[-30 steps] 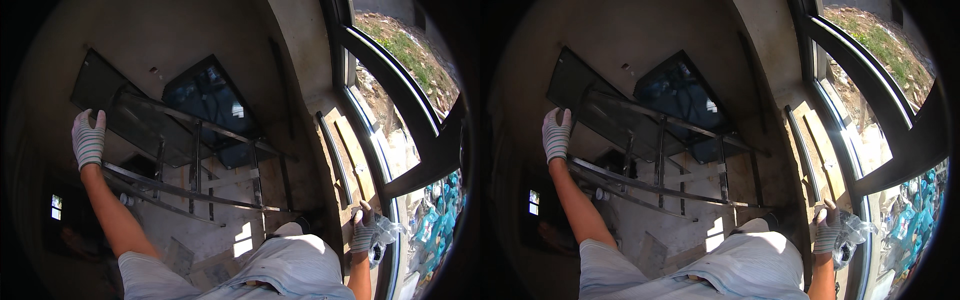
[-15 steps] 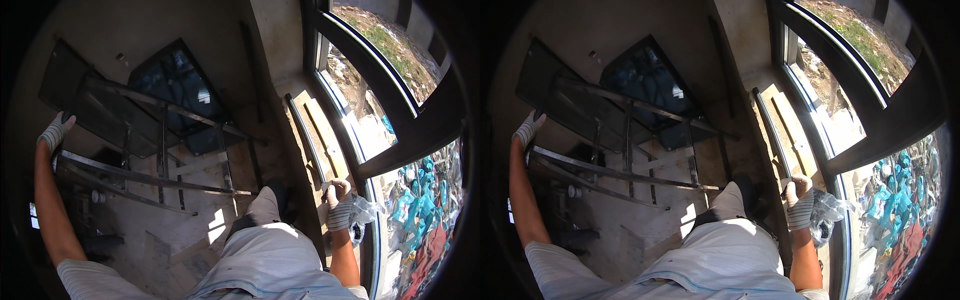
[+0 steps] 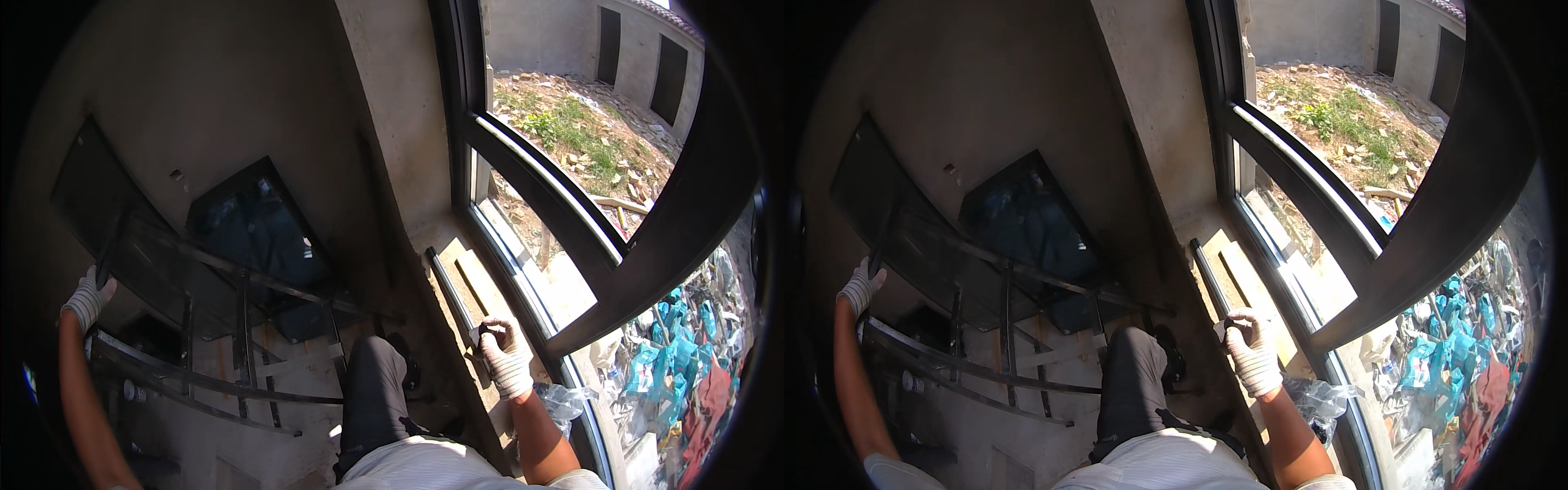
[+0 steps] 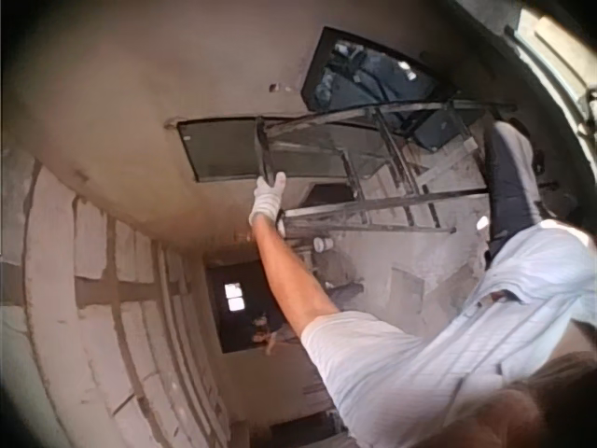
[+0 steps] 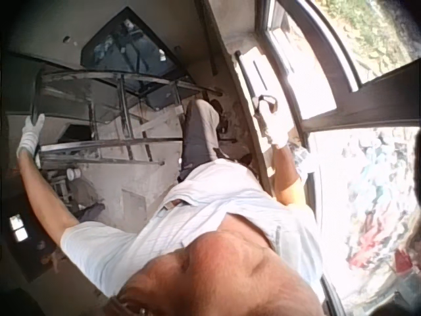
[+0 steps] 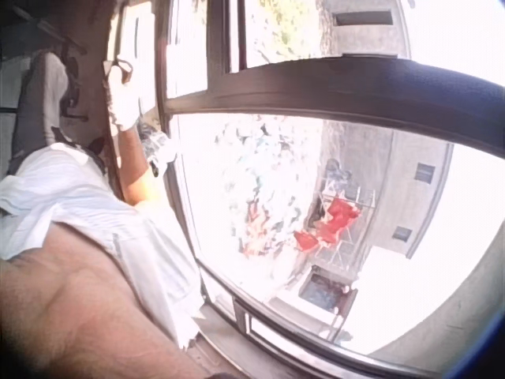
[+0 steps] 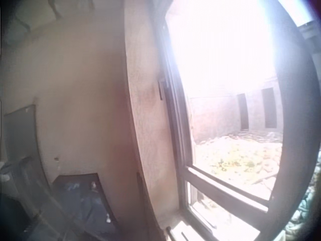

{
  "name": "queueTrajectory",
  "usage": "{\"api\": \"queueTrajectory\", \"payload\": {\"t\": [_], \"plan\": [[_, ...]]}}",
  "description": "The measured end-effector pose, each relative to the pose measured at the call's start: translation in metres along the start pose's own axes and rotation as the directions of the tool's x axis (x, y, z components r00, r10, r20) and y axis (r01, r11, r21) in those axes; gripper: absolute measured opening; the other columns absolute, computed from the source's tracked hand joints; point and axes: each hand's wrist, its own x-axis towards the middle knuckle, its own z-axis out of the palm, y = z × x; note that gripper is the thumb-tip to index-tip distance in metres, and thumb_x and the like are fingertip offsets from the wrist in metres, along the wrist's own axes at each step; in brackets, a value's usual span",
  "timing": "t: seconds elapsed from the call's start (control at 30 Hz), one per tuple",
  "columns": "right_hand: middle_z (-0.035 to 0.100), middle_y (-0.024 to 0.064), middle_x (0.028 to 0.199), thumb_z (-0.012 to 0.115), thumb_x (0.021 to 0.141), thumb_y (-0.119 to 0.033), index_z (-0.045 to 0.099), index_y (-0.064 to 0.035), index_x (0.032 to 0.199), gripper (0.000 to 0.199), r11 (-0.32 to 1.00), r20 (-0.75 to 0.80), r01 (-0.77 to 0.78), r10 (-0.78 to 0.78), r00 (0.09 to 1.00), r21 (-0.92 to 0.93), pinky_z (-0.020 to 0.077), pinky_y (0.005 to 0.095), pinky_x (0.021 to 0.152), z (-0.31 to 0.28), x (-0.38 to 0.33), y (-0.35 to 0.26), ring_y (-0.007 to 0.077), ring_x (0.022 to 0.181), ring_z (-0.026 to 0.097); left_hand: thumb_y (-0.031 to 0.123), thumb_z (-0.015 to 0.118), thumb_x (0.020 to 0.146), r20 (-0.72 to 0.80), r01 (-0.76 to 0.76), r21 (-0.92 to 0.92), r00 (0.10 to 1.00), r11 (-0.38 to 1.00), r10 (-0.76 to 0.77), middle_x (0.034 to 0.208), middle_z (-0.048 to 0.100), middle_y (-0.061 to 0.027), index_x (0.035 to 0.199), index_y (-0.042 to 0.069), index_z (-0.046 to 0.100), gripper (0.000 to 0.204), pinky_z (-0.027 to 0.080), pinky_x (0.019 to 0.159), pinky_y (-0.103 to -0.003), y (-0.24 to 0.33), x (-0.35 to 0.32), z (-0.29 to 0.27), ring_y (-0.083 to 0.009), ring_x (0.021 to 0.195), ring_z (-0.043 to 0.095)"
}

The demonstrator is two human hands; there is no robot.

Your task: The person moves a metal ladder, then applies sealant along the window frame using a caulking gun. They retrieve small hardware pieces from a box and install them into the window frame. The person works inside a room under construction with debris visible outside.

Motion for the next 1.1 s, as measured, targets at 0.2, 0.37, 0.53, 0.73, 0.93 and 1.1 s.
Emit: {"api": "queueTrajectory", "payload": {"t": [0.2,0.37,0.53,0.73,0.93,1.1], "plan": [[0.065,0.0009,0.099,0.06,0.098,0.004,0.063,-0.0052,0.115,0.02,0.954,-0.048,0.297,-0.298,0.953,-0.043,0.0511,0.0224,0.082,0.018,0.082,-0.055,0.0058,0.088,0.061,0.044,0.064,0.098,0.054,0.06,0.055,0.997,0.997,-0.063,0.157,0.038,-0.0264,0.162,0.009,0.024,0.084,0.038,0.118,-0.043,0.022,-0.016,-0.01,-0.0416,0.143,0.043],[0.067,0.0012,0.102,0.06,0.098,0.006,0.063,-0.0062,0.118,0.024,0.793,-0.187,0.575,-0.608,0.772,-0.204,0.0507,0.0229,0.083,0.023,0.156,-0.108,0.0063,0.09,0.062,0.05,0.063,0.096,0.135,0.133,0.14,0.979,0.981,-0.152,0.152,0.046,-0.0256,0.161,0.006,0.026,0.086,0.04,0.116,-0.043,0.051,-0.008,-0.021,-0.0383,0.14,0.048],[0.068,0.0052,0.114,0.056,0.099,0.011,0.061,-0.0025,0.124,0.028,0.596,-0.14,0.712,-0.794,0.592,-0.372,0.0484,0.0278,0.099,0.022,0.237,-0.117,0.012,0.108,0.064,0.055,0.062,0.094,0.064,0.132,0.295,0.986,0.946,-0.157,0.159,0.038,-0.0262,0.161,0.001,0.024,0.095,0.037,0.12,-0.043,0.115,0.025,-0.038,-0.0394,0.145,0.043],[0.069,0.0113,0.099,0.061,0.098,0.003,0.067,-0.0037,0.113,0.018,0.351,-0.061,0.598,-0.891,0.449,-0.721,0.0537,0.0316,0.083,0.033,0.328,-0.11,0.0202,0.088,0.067,0.039,0.067,0.095,-0.387,-0.214,0.23,0.875,0.949,0.291,0.157,0.04,-0.0266,0.158,-0.001,0.032,0.083,0.032,0.122,-0.045,0.253,0.112,-0.015,-0.0381,0.146,0.039],[0.069,0.0144,0.096,0.058,0.092,0.01,0.064,-0.0037,0.115,0.027,-0.013,0.153,0.373,-0.924,0.35,-0.928,0.0547,0.0358,0.075,0.036,0.36,-0.119,0.0263,0.081,0.067,0.037,0.065,0.1,-0.7,-0.755,-0.218,0.563,0.619,0.44,0.156,0.043,-0.0247,0.155,-0.001,0.039,0.072,0.035,0.121,-0.048,0.464,0.201,-0.008,-0.0387,0.146,0.041],[0.067,0.017,0.096,0.056,0.093,0.01,0.061,-0.0038,0.115,0.026,-0.096,0.153,0.168,-0.914,0.375,-0.981,0.0548,0.0405,0.077,0.031,0.357,-0.119,0.032,0.081,0.066,0.042,0.062,0.102,-0.874,-0.944,-0.305,0.33,0.127,0.357,0.157,0.04,-0.0255,0.154,0.001,0.038,0.071,0.034,0.121,-0.053,0.578,0.212,-0.066,-0.0393,0.147,0.038]]}}
